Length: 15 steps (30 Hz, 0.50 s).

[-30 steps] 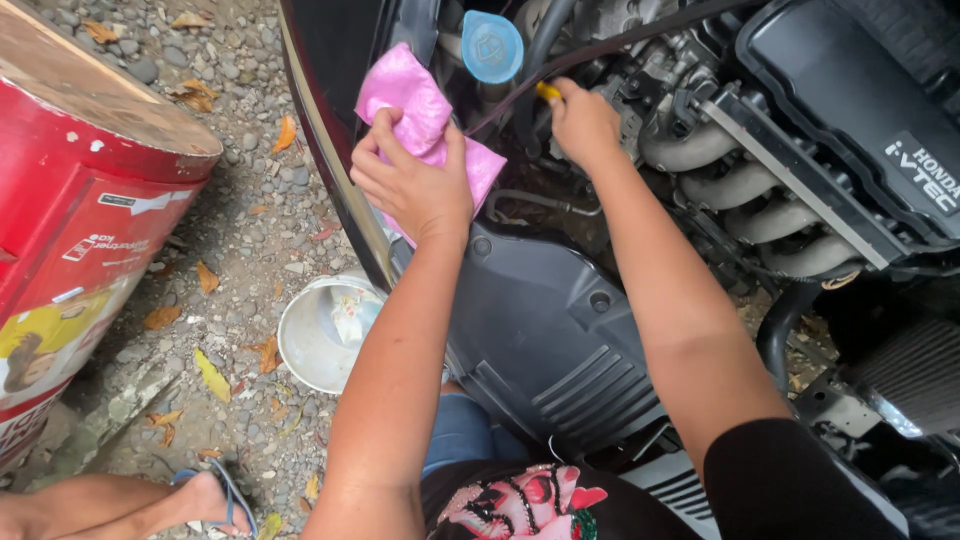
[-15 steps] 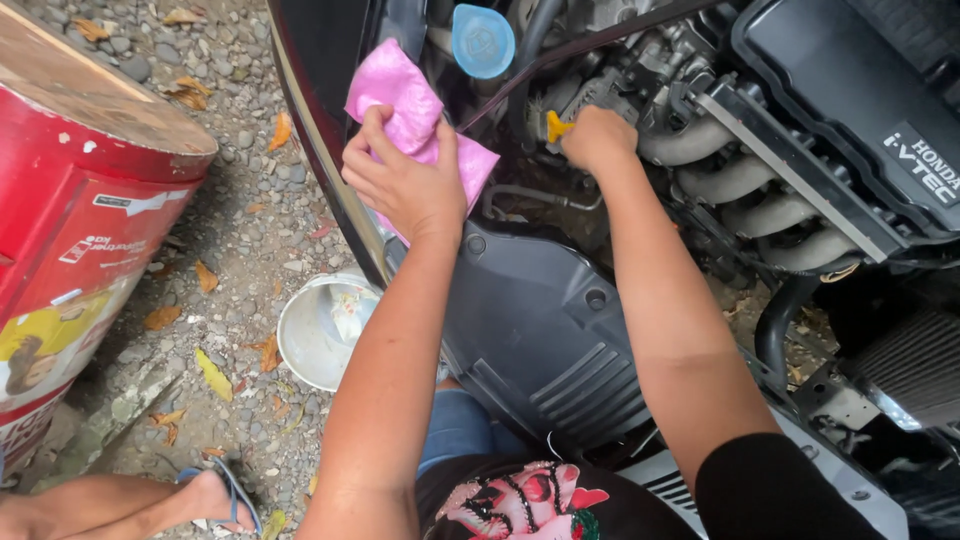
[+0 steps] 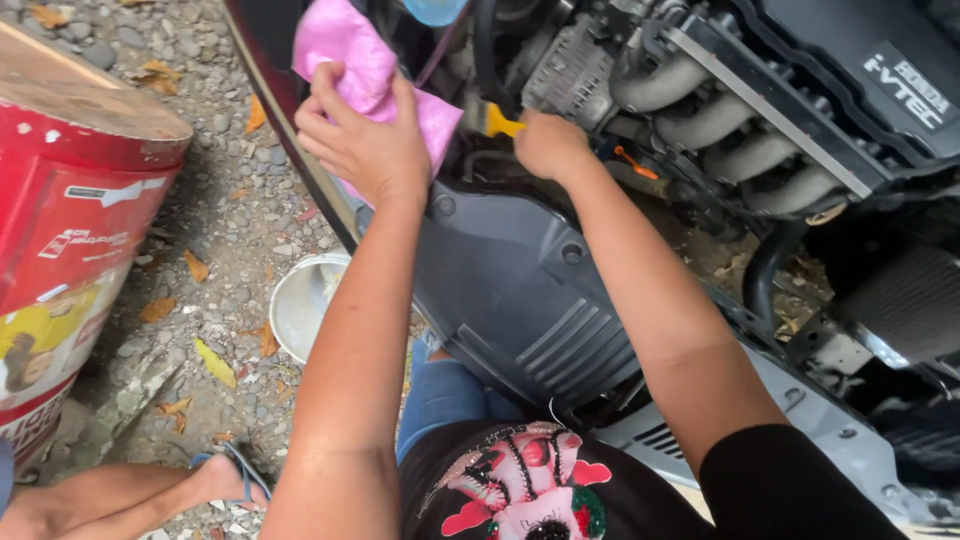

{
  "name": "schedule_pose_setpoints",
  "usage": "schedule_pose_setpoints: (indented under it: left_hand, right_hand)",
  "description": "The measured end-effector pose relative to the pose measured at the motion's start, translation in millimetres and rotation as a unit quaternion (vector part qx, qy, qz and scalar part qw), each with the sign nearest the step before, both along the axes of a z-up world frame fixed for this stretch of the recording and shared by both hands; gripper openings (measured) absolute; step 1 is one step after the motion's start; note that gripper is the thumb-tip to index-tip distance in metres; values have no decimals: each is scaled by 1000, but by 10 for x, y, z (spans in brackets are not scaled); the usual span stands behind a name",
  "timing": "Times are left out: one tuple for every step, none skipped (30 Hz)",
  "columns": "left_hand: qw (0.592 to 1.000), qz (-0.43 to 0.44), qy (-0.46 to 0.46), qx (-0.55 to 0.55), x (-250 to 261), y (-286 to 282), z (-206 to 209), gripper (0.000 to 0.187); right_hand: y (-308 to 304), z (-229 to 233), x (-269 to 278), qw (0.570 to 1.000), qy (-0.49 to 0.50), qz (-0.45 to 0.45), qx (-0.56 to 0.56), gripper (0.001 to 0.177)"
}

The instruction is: The person cleans the engine bay of a car using a yellow brush and a pink cloth. They scrub various components, including hoses and the engine cover, while wiping away debris with the cloth.

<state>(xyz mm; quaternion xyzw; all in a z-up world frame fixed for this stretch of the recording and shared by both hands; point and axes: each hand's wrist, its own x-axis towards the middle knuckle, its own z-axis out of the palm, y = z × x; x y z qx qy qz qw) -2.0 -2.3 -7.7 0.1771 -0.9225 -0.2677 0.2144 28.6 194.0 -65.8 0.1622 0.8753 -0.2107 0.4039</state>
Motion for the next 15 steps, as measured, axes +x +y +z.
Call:
schedule_pose_setpoints:
  left_hand:
    - [1000, 5, -3, -6, -10, -40, -3, 59]
    - [1000, 5, -3, -7, -25, -1, -25, 59]
    - [1000, 5, 2, -13, -24, -15, -43, 59]
    - [1000, 6, 6, -19, -25, -31, -64, 59]
    - [1000, 5, 5, -22, -23, -28, -83, 59]
    - [1000, 9, 6, -23, -21, -24, -99, 59]
    - [1000, 15, 9, -23, -26, -21, -105, 60]
    - [1000, 17, 9, -25, -36, -38, -111, 60]
    - [1000, 19, 6, -23, -35, -28, -126, 62]
    - [1000, 20, 3, -22, -37, -16, -138, 64]
    - [1000, 19, 6, -21, -36, -19, -131, 64]
    - [1000, 16, 4, -21, -38, -25, -125, 63]
    - [1000, 13, 1, -21, -21, -33, -126, 62]
    - [1000, 13, 2, -20, -52, -15, -123, 62]
    - [1000, 15, 2, -17, -42, -20, -121, 62]
  right_hand:
    - [-31, -147, -10, 997, 73, -4, -30, 40]
    - [-15, -66, -21, 997, 72, -3, -31, 40]
    - [-53, 3, -20, 991, 93, -28, -96, 32]
    - [-92, 70, -21, 979, 114, -53, -160, 24]
    - [-119, 73, -20, 979, 113, -54, -163, 24]
    - [-145, 79, -19, 980, 88, -55, -169, 29]
    - [-169, 98, -36, 981, 64, -54, -174, 35]
    - [-145, 28, -71, 981, 64, -52, -176, 35]
    - [-93, -40, -83, 995, 66, -13, -67, 40]
    - [-40, -107, -98, 997, 67, 26, 42, 46]
    - [-28, -133, -68, 996, 70, 25, 43, 46]
    - [-19, -159, -41, 993, 86, 39, 73, 34]
    - [-12, -191, 1, 988, 102, 55, 104, 34]
    - [-17, -152, -7, 988, 103, 54, 104, 34]
    - [-46, -123, 25, 984, 153, 63, 65, 31]
